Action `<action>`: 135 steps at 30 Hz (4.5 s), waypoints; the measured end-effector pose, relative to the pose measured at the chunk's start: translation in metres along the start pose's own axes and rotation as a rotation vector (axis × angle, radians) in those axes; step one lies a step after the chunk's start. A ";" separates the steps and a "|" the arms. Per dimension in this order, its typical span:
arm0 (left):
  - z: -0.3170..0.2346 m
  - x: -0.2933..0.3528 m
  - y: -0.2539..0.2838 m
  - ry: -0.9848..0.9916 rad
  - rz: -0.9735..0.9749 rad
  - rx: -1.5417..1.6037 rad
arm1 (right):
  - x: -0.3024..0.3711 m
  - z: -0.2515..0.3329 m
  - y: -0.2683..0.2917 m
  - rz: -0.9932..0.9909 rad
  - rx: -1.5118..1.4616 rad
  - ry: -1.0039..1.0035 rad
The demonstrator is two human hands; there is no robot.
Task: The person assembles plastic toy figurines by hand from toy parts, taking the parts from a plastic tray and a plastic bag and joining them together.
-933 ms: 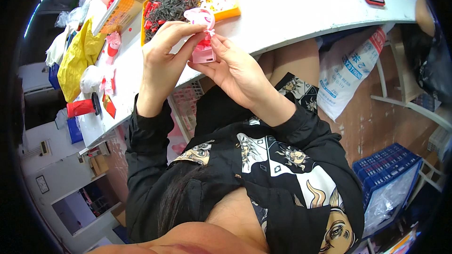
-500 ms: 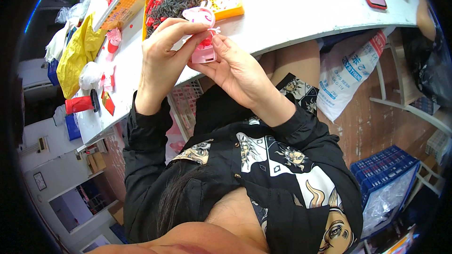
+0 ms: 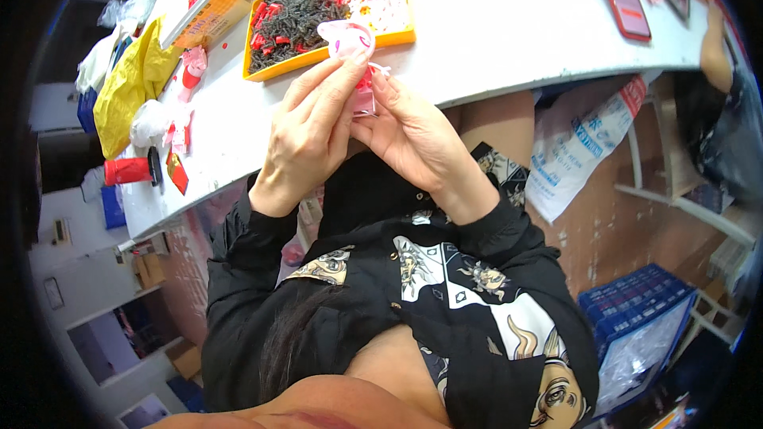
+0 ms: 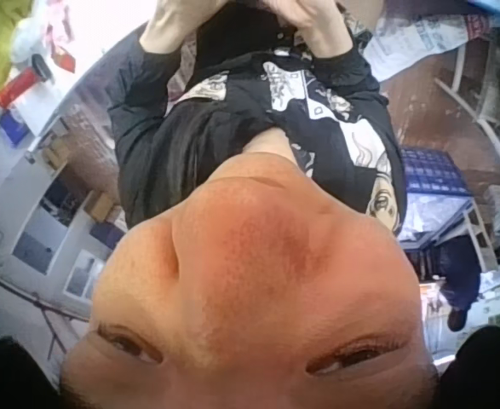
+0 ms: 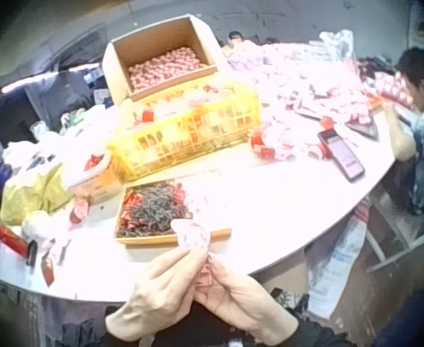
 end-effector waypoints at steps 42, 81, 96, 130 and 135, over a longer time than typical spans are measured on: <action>0.032 -0.031 0.037 -0.005 0.066 0.180 | 0.007 -0.013 -0.016 0.049 0.152 -0.070; 0.166 -0.069 -0.053 0.252 0.223 -0.069 | -0.013 0.047 -0.006 -0.043 0.163 0.179; 0.126 -0.058 -0.004 0.141 0.190 0.054 | -0.015 0.043 -0.009 -0.028 0.130 0.147; 0.098 -0.061 -0.045 -0.052 0.328 0.043 | -0.004 0.062 -0.005 -0.062 0.141 0.225; 0.091 -0.065 -0.051 -0.096 0.342 0.003 | -0.003 0.063 -0.004 -0.059 0.158 0.227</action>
Point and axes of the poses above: each hand's wrist, its own x-axis away from the middle knuckle, its own y-axis out of the back of the hand, z = x × y, the point moved 8 cm from there along -x, towards the middle knuckle, and after that the axes turned 5 degrees about -z, right-handed, at the moved point
